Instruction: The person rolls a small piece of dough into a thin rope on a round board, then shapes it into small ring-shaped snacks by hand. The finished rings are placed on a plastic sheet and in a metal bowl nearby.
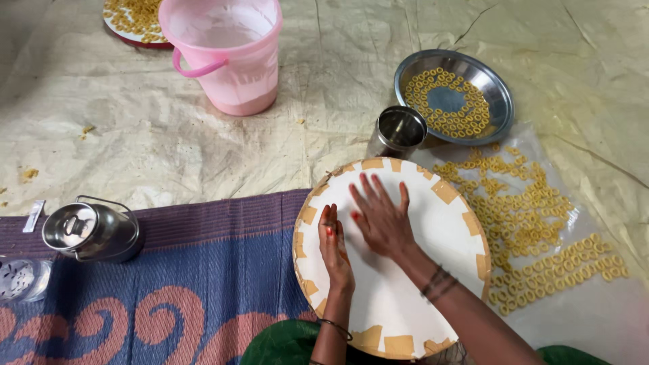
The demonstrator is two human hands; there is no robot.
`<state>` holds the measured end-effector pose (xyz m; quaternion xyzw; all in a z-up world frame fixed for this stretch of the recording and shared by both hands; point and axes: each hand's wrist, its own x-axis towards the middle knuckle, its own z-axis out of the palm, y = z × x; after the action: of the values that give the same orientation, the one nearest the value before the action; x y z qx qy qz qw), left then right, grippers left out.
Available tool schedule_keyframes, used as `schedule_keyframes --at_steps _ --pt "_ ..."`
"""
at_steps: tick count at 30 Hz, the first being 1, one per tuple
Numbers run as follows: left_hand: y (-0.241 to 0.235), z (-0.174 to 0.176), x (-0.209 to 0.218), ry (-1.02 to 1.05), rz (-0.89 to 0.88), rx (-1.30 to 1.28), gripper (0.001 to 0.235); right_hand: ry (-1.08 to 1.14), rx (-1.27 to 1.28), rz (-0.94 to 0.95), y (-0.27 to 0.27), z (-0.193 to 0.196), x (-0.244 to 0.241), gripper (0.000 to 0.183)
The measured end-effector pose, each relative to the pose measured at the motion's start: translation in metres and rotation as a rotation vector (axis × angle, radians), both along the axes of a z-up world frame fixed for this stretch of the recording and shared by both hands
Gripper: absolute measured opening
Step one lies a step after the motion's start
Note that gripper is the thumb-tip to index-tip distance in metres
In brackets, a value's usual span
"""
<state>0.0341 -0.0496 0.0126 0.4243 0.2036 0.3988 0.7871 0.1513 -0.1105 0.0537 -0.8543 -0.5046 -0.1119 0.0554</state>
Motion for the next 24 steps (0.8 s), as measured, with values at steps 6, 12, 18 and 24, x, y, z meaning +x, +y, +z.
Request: schedule_keyframes --at_steps 6,12,18,24 --pt "0.003 -0.008 0.0 -0.052 0.017 -0.002 0.074 0.045 -0.033 0.068 -0.06 -0.013 -0.074 0.067" --pt "-0.001 -0.007 -0.004 -0.056 0.006 -0.055 0.074 0.135 -0.112 0.139 -0.088 -0.013 -0.099 0.066" --pt "0.002 -0.007 0.0 -0.06 -0.002 -0.019 0.076 -0.014 -0.016 0.055 -0.006 -0.005 -0.006 0.059" --pt "0.004 -0.008 -0.001 -0.06 -0.006 -0.055 0.076 0.053 -0.016 -0.032 -0.011 -0.006 -0.001 0.066"
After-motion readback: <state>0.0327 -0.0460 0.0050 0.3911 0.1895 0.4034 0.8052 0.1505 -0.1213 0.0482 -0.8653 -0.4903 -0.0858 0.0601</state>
